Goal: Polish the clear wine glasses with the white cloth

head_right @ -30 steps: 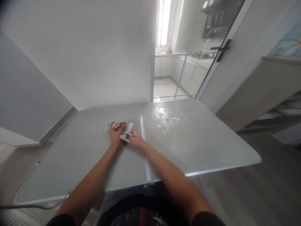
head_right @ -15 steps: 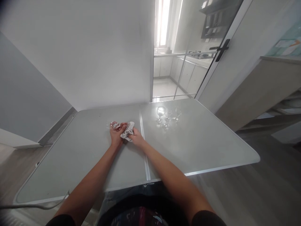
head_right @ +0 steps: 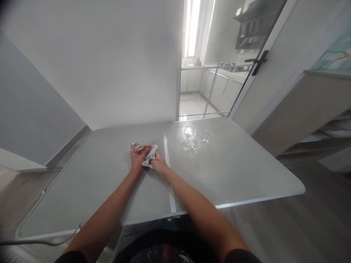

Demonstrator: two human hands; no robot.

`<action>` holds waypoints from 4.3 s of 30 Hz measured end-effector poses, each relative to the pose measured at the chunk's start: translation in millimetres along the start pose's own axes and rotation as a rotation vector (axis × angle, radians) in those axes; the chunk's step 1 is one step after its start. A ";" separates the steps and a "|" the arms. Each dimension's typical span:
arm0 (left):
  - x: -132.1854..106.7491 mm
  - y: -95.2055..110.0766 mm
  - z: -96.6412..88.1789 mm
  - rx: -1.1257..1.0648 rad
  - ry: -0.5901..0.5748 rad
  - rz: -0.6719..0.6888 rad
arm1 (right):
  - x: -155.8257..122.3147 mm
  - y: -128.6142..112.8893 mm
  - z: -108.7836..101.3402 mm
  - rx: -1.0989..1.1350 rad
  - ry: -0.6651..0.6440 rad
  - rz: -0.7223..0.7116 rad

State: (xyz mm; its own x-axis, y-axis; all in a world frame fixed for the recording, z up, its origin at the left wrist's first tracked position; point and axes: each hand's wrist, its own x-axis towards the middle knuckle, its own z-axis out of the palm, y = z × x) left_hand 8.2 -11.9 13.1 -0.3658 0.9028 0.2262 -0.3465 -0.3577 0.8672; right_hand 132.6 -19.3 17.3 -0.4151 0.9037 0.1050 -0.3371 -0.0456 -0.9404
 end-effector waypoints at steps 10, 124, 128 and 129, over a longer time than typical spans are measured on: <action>7.1 -0.1 -10.4 0.067 0.138 0.160 | 2.7 -1.9 -14.6 -0.147 0.123 0.133; 10.7 -25.4 8.6 0.542 -0.478 -0.244 | 27.1 -4.3 -67.1 0.087 -0.096 0.199; 9.8 -20.8 10.4 0.575 -0.475 -0.272 | 28.5 -0.4 -70.6 0.069 -0.169 0.208; 9.7 -19.1 11.2 0.575 -0.475 -0.275 | 29.0 0.5 -71.5 0.064 -0.184 0.212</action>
State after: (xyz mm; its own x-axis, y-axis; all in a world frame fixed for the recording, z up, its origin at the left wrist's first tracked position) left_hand 20.9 6.4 3.6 0.1209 0.9924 0.0232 0.1771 -0.0445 0.9832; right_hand 180.8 37.3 -3.3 -0.6266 0.7788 -0.0293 -0.2764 -0.2573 -0.9260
